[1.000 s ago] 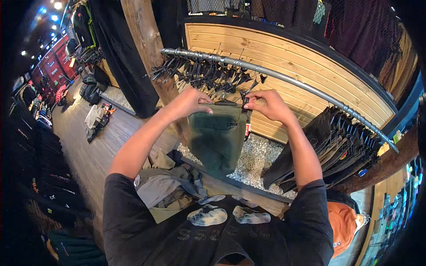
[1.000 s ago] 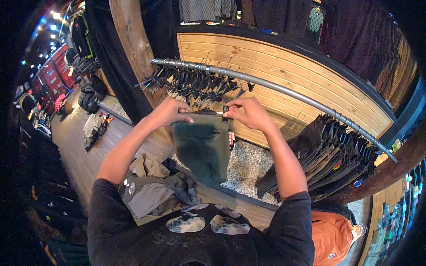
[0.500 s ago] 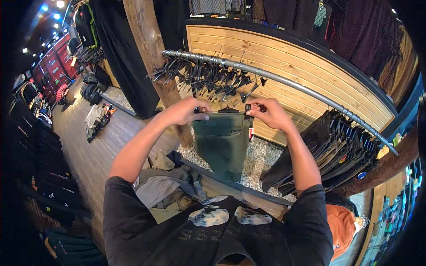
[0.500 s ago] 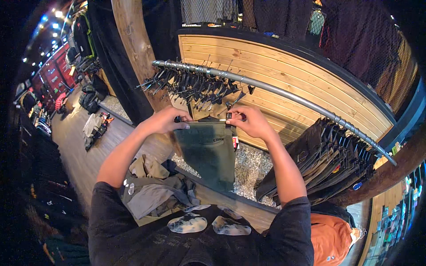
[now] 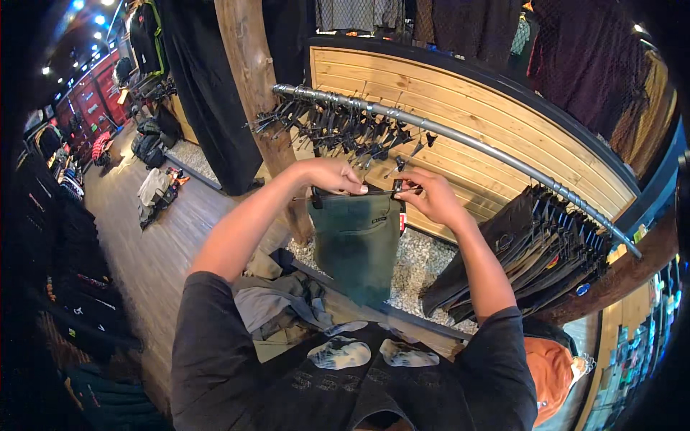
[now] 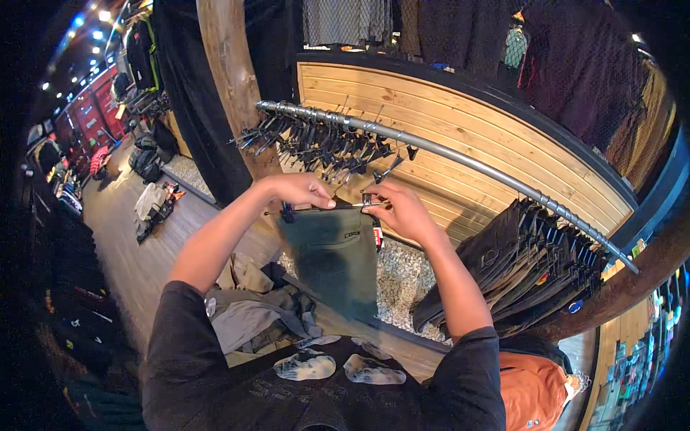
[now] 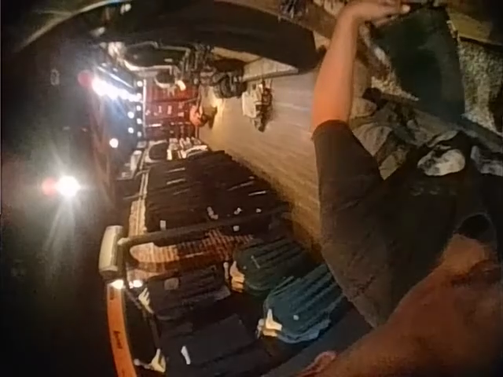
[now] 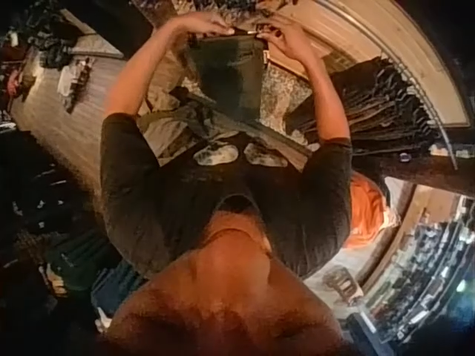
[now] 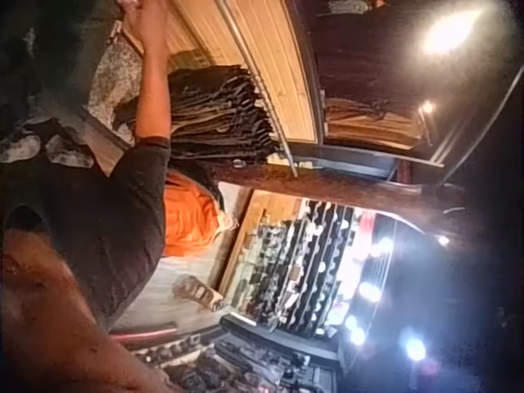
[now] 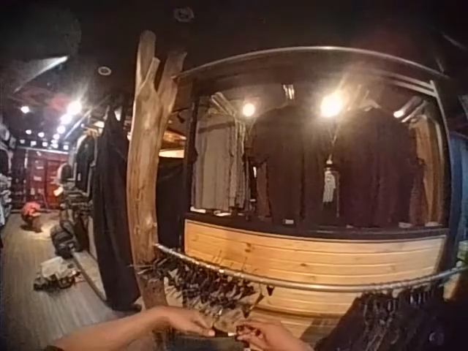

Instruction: Brushing dust or lint off trousers and hanging them on a retail display rack.

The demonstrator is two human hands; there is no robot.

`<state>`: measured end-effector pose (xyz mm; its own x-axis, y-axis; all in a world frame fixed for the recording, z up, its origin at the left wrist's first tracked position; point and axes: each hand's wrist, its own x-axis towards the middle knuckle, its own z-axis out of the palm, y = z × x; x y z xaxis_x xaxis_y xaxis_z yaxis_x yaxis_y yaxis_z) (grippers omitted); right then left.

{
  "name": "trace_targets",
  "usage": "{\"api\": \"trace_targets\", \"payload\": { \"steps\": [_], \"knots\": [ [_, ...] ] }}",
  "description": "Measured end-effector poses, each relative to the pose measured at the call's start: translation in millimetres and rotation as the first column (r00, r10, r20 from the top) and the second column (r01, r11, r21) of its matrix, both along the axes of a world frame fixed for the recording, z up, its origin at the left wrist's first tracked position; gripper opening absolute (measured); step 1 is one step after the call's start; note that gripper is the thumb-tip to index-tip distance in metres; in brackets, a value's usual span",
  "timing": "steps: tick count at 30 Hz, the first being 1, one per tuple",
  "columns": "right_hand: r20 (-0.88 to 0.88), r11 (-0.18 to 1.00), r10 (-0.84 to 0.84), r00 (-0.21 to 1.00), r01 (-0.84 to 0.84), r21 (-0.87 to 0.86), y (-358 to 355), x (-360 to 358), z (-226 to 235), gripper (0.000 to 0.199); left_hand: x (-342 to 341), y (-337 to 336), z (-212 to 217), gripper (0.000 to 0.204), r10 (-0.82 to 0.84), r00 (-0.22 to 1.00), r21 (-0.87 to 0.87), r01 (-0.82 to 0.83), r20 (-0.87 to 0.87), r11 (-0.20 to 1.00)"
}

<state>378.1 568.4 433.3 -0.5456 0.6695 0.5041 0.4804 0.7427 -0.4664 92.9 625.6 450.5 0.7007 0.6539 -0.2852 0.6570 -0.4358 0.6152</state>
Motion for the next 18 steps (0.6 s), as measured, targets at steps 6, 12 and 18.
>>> {"api": "trace_targets", "payload": {
  "steps": [6, 12, 18],
  "knots": [
    [0.063, 0.99, -0.104, 0.993, 0.11, -0.093, 14, 13, -14, 0.041, 19, 4, -24, 0.029, 0.006, 0.954, 0.154, -0.055, 0.3, 0.987],
    [0.037, 0.97, -0.142, 0.989, 0.147, -0.195, 18, 22, -15, 0.038, 31, -6, -21, 0.022, -0.067, 0.927, 0.371, -0.081, 0.369, 0.925],
    [0.058, 0.965, -0.128, 0.99, 0.138, -0.223, 0, 24, -15, 0.037, 33, -16, -6, 0.02, -0.164, 0.973, 0.419, 0.082, 0.163, 0.904]
  ]
}}
